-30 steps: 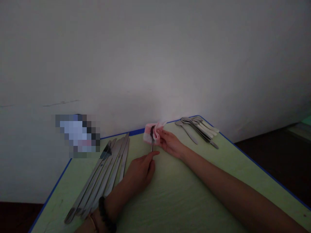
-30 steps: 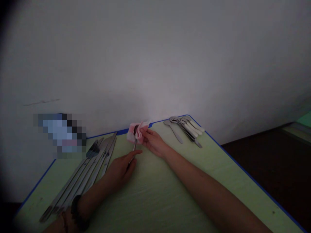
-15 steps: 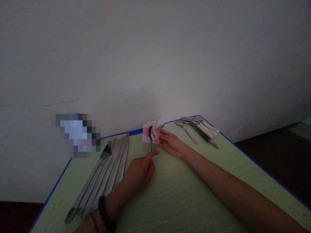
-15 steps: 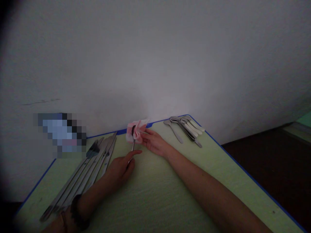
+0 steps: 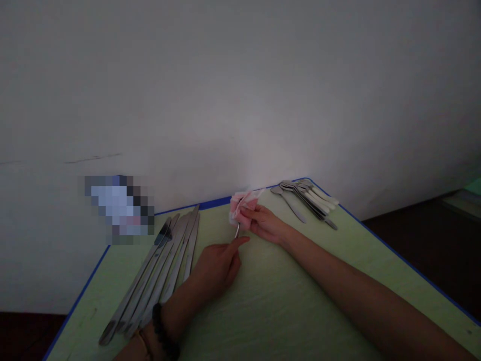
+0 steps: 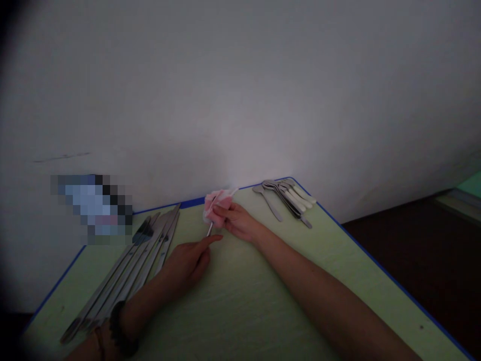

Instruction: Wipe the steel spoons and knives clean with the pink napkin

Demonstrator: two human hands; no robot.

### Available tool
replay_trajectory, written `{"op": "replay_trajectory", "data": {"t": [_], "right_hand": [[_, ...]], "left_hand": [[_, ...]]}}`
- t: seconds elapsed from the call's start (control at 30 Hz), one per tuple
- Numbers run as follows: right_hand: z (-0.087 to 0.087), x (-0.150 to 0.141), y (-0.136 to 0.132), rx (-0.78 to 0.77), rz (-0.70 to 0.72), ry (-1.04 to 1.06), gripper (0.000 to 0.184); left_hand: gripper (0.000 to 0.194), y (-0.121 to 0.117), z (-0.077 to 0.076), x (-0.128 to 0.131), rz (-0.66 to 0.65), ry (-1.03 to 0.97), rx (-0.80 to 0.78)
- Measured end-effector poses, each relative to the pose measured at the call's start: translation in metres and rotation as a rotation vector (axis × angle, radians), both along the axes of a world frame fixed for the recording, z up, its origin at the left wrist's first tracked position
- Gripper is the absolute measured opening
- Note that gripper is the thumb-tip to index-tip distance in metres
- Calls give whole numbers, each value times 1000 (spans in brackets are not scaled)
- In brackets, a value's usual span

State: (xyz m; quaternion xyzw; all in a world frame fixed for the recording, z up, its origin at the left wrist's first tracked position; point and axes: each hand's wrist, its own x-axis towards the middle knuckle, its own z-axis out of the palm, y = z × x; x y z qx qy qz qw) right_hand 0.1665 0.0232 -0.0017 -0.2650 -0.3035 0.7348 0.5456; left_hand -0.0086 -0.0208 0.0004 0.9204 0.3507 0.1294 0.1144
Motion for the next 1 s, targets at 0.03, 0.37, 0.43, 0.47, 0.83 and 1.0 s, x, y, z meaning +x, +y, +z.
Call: {"op": "replay_trajectory", "data": {"t": [0.03, 0.37, 0.43, 0.47, 0.83, 1.0], "right_hand": [[1, 0, 0, -4, -10, 2, 28], [2, -1, 3, -16, -73, 74, 23], [3, 0, 3, -38, -88, 104, 23], [3, 0, 3, -40, -91, 114, 25], [2, -4, 2, 21, -100, 15, 25], [3, -5, 0, 24, -32, -49, 30]], "left_hand": [[41, 0, 0, 0, 3, -8, -4], [39, -1, 6, -1, -16, -30, -61], [38, 0, 6, -2, -29, -48, -78], [37, 0, 6, -2, -33, -57, -85], [35, -4, 8, -2, -60, -70, -112], [33, -6, 8, -1, -80, -84, -123]]}}
